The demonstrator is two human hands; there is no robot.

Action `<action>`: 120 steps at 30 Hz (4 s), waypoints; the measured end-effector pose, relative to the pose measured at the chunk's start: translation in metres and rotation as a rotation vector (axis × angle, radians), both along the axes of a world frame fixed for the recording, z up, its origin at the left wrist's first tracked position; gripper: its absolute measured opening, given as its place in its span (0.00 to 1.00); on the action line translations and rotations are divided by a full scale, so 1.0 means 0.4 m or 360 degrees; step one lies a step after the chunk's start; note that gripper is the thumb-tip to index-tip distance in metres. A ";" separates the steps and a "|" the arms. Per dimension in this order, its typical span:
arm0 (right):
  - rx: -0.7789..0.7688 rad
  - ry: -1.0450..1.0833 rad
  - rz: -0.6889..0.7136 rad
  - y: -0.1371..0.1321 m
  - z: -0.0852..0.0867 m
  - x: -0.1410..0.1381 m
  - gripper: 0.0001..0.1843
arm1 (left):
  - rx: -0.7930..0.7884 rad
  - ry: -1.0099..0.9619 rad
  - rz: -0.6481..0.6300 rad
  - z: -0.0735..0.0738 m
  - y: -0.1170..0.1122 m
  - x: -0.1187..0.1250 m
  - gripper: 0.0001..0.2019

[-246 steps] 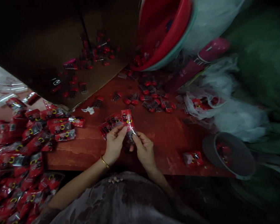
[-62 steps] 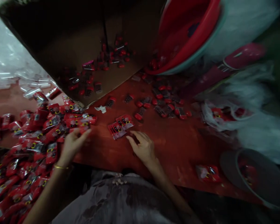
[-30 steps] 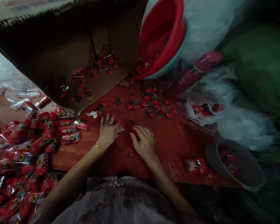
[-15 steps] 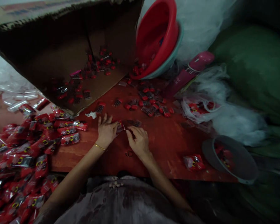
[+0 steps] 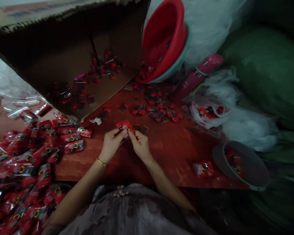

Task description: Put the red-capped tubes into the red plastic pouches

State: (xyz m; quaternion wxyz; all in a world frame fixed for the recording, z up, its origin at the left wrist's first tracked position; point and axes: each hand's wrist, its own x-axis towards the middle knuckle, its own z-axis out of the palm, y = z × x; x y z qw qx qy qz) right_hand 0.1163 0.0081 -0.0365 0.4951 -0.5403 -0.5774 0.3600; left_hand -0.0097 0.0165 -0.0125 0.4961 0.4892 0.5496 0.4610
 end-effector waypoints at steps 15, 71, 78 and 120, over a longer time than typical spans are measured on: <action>0.0030 -0.0262 0.0119 -0.035 -0.002 -0.015 0.16 | -0.0395 -0.0775 0.0167 -0.005 -0.022 0.004 0.17; -0.0486 0.0215 0.0329 -0.129 0.034 0.128 0.12 | -0.0606 -0.0815 0.0037 0.030 -0.047 0.019 0.20; -0.0401 0.0140 0.0250 -0.137 0.032 0.131 0.13 | -0.0454 -0.0777 -0.0035 0.017 -0.060 0.038 0.17; -0.0335 0.0432 -0.0184 -0.140 -0.005 0.017 0.16 | -0.0504 -0.0835 -0.0134 -0.019 -0.080 0.107 0.22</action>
